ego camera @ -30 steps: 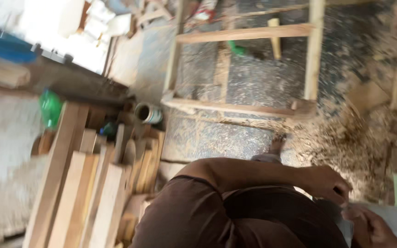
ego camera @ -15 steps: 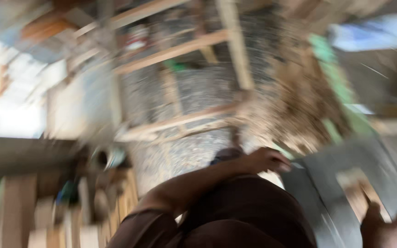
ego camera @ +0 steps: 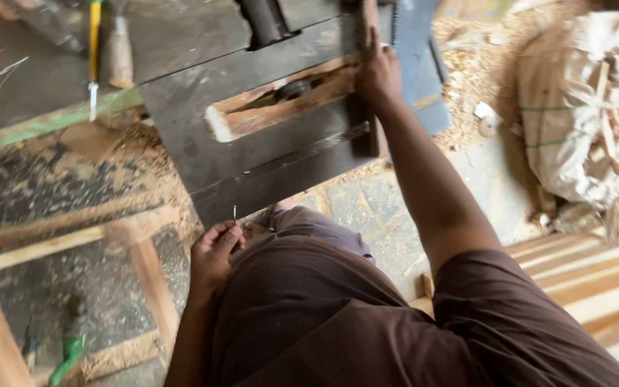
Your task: The person retrieves metal fasteners from a storage box, then uses a hammer to drive a nail into a wooden frame. They then use a power drill to fasten screws into the wooden structure.
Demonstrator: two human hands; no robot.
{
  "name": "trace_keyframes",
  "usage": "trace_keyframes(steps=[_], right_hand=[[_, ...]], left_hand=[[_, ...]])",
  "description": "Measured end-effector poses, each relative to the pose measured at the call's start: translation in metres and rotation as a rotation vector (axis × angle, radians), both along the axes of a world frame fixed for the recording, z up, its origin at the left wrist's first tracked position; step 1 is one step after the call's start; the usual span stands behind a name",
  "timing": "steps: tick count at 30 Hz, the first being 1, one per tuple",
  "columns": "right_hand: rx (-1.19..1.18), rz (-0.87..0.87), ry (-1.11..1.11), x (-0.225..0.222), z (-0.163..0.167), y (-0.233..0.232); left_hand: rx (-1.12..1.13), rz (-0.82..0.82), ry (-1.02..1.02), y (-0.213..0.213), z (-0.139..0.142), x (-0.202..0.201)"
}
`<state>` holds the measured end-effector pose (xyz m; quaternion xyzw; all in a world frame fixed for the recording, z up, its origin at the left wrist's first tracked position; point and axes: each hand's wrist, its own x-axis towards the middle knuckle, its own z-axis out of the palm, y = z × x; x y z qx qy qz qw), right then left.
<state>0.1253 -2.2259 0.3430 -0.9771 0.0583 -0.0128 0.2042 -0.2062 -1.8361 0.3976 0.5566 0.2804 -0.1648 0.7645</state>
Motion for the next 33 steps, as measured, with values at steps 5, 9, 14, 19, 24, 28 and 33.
trace_keyframes(steps=[5, 9, 14, 19, 24, 28, 33], right_hand=[[0.448, -0.151, 0.109, 0.017, 0.062, -0.007], [1.223, -0.017, 0.024, -0.087, 0.106, -0.024], [0.692, -0.221, 0.178, -0.264, 0.108, -0.039], [0.579, -0.287, 0.142, -0.352, 0.09, -0.077], [0.768, -0.453, 0.049, -0.334, 0.055, -0.162], [0.674, -0.414, 0.065, -0.32, 0.059, -0.258], [0.564, -0.546, 0.21, -0.316, 0.07, -0.349]], left_hand=[[-0.103, -0.092, -0.01, -0.021, -0.032, -0.014], [-0.215, -0.152, 0.117, -0.039, -0.048, -0.026], [-0.041, -0.48, -0.17, -0.078, -0.035, -0.006], [0.054, -0.609, -0.346, -0.131, 0.008, 0.057], [0.436, -0.535, -1.087, -0.297, 0.027, 0.213], [1.05, -0.769, -1.423, -0.431, 0.01, 0.364], [1.501, -1.291, -1.465, -0.448, -0.029, 0.458]])
